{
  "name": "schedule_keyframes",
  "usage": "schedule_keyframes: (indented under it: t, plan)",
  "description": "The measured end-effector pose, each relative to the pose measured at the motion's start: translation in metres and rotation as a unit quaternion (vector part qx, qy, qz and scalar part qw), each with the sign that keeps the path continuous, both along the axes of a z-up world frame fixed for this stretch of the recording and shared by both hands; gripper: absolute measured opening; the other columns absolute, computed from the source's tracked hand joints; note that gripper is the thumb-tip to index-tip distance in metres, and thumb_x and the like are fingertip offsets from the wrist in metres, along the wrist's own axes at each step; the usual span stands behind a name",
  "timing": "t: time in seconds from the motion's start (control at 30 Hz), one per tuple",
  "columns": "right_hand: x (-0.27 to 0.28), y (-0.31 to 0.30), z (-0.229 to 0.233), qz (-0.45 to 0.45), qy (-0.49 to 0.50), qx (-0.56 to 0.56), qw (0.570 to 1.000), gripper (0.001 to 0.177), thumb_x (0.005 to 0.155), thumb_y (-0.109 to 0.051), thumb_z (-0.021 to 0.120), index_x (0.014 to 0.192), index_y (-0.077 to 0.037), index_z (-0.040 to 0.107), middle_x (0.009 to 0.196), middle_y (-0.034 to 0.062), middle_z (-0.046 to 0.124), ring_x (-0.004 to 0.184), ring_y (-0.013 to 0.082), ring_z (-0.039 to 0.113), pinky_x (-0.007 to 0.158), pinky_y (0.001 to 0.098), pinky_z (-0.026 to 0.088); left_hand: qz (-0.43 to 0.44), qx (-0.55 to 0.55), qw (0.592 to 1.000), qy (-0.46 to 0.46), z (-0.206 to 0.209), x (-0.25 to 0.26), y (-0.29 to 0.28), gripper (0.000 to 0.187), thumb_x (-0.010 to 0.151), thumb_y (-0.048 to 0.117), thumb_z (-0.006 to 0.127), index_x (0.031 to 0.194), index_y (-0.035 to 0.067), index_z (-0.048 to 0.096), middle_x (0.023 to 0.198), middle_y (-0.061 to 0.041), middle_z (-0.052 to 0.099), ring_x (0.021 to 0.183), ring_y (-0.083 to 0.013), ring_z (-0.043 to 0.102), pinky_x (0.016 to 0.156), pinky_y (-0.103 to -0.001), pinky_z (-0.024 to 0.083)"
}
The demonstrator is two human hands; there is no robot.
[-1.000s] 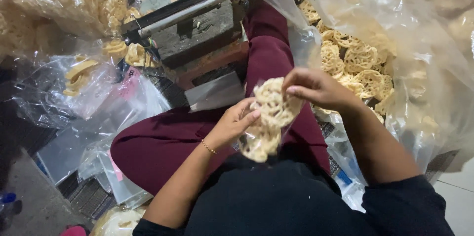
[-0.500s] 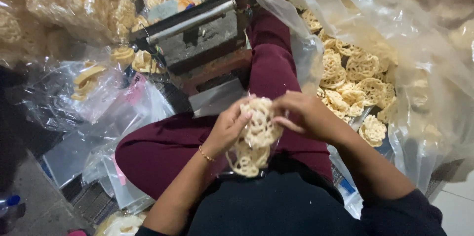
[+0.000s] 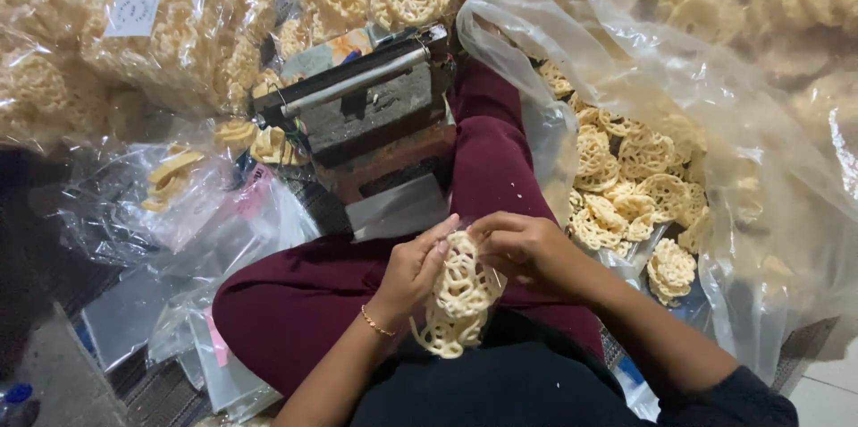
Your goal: The person is manually filling small plastic bags with individual snacks from a large pile.
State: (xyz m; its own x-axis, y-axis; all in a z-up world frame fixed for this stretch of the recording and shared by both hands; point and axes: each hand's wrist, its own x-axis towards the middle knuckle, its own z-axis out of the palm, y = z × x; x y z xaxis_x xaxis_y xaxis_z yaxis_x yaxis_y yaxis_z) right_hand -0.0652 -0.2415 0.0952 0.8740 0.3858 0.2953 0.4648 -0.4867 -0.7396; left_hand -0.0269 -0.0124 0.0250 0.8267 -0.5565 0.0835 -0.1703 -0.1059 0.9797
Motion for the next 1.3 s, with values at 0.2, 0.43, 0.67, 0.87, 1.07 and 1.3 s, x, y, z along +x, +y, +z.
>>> schedule_keyframes:
  t: [0.2, 0.43, 0.67, 0.87, 1.07, 1.3]
  plan:
    - [0.006, -0.005, 0.007, 0.038, -0.018, 0.021, 0.999, 0.004, 0.091, -0.013, 0.072, 0.087, -0.014, 0.073, 0.101, 0.0048, 0.075, 0.094, 0.0337, 0.076, 0.102, 0.0567, 0.047, -0.032, -0.056, 0.995, 0.073, 0.021, 0.002, 0.003, 0.043, 0.104, 0.016, 0.045, 0.142, 0.008, 0.062, 0.134, -0.013, 0.069, 0.128, -0.0274, 0.059, 0.106, -0.044, 0.047]
    - [0.012, -0.01, 0.019, 0.077, -0.022, 0.056, 0.995, 0.006, 0.094, -0.015, 0.069, 0.09, -0.013, 0.073, 0.095, 0.0051, 0.077, 0.096, 0.0289, 0.077, 0.103, 0.0568, 0.044, -0.101, -0.131, 0.982, 0.086, 0.041, 0.01, -0.004, 0.043, 0.106, 0.018, 0.046, 0.144, 0.003, 0.058, 0.139, -0.02, 0.065, 0.127, -0.0301, 0.06, 0.104, -0.046, 0.049]
    - [0.002, -0.017, 0.018, 0.068, 0.07, 0.101, 0.99, 0.016, 0.101, -0.017, 0.059, 0.104, -0.005, 0.069, 0.102, 0.008, 0.076, 0.091, 0.0218, 0.075, 0.079, 0.0332, 0.056, -0.15, -0.044, 0.941, 0.301, 0.026, 0.0, 0.002, 0.074, 0.077, 0.03, 0.08, 0.141, 0.001, 0.056, 0.124, -0.012, 0.071, 0.108, -0.0192, 0.069, 0.093, -0.034, 0.057]
    - [-0.001, -0.018, 0.019, 0.049, 0.032, 0.175, 0.983, 0.02, 0.102, -0.019, 0.06, 0.094, -0.002, 0.067, 0.095, 0.0112, 0.073, 0.087, 0.0225, 0.074, 0.078, 0.0327, 0.06, -0.124, -0.034, 0.967, 0.22, 0.038, 0.008, -0.014, 0.05, 0.076, 0.02, 0.083, 0.122, 0.006, 0.071, 0.111, -0.007, 0.072, 0.098, -0.0164, 0.069, 0.088, -0.031, 0.056]
    - [-0.004, -0.037, -0.01, -0.052, -0.036, 0.189, 0.98, 0.014, 0.099, -0.013, 0.064, 0.091, -0.001, 0.068, 0.1, 0.0136, 0.071, 0.093, 0.0244, 0.071, 0.084, 0.0348, 0.059, -0.15, -0.012, 0.944, 0.294, 0.04, 0.009, -0.019, 0.063, 0.08, 0.02, 0.079, 0.138, 0.009, 0.059, 0.122, -0.009, 0.071, 0.106, -0.0171, 0.069, 0.093, -0.033, 0.058]
    - [-0.025, -0.194, -0.12, -0.509, 0.047, 0.092, 0.855, 0.009, 0.099, -0.007, 0.063, 0.105, -0.008, 0.07, 0.12, 0.0132, 0.071, 0.116, 0.0271, 0.067, 0.099, 0.0425, 0.058, -0.204, -0.173, 0.856, 0.442, 0.001, -0.001, 0.014, 0.09, 0.074, 0.032, 0.093, 0.143, 0.002, 0.044, 0.135, -0.022, 0.063, 0.123, -0.0358, 0.065, 0.102, -0.051, 0.057]
